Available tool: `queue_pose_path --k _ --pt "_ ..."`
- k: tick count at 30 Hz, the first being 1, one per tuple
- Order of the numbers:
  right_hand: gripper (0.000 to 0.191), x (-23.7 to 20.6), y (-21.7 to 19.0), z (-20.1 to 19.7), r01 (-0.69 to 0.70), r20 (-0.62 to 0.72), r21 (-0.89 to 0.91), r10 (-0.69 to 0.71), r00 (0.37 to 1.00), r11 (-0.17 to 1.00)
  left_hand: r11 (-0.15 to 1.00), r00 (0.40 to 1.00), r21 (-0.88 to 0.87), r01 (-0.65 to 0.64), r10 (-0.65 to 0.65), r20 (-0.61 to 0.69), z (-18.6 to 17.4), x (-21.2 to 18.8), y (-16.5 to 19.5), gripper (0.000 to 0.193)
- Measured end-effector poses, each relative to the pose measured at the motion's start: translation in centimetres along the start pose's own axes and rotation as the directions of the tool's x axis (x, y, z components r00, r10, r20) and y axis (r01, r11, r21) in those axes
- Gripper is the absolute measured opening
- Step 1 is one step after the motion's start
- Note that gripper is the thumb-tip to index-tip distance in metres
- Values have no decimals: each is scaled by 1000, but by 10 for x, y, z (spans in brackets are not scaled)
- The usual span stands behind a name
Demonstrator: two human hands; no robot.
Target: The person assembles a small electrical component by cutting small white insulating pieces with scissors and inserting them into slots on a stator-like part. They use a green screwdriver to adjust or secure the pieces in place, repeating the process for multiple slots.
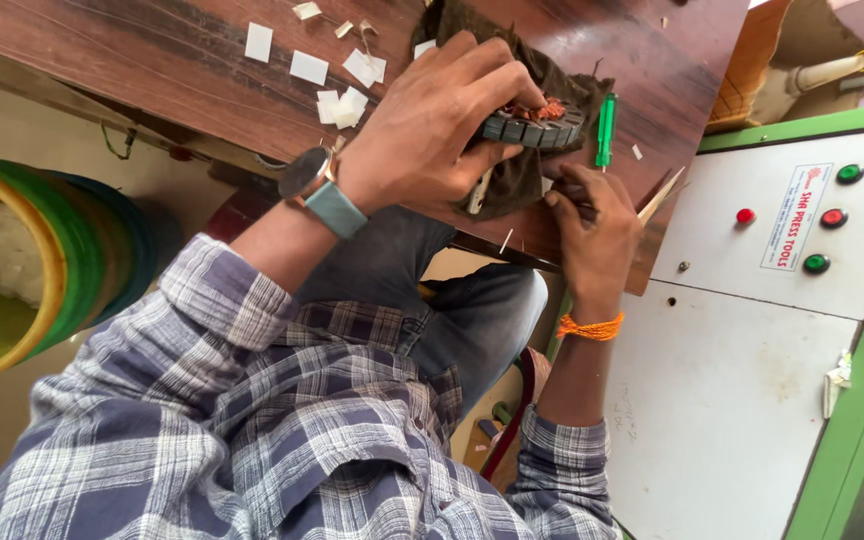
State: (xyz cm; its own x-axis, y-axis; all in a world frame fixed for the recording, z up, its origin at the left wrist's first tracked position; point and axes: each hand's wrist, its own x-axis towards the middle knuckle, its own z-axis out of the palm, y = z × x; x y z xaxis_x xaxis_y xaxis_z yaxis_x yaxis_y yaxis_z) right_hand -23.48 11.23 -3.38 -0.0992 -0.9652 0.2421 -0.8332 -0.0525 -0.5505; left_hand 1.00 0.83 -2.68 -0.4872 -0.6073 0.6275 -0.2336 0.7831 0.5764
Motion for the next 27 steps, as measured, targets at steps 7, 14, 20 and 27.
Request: queue_pose_path --k 7,14,20,27 --pt "13 8 -7 11 -18 -25 -130 15 1000 991 986 990 106 129 -123 -62 5 6 21 37" --pt "12 -6 9 10 -125 -105 856 405 908 502 970 997 236 67 -59 -39 12 12 20 33" --pt "18 -20 30 14 -89 -10 976 455 891 197 978 998 207 7 6 -61 16 9 14 35" --pt "16 -22 36 11 -87 11 988 505 863 127 975 990 218 43 -13 -138 25 6 12 46"
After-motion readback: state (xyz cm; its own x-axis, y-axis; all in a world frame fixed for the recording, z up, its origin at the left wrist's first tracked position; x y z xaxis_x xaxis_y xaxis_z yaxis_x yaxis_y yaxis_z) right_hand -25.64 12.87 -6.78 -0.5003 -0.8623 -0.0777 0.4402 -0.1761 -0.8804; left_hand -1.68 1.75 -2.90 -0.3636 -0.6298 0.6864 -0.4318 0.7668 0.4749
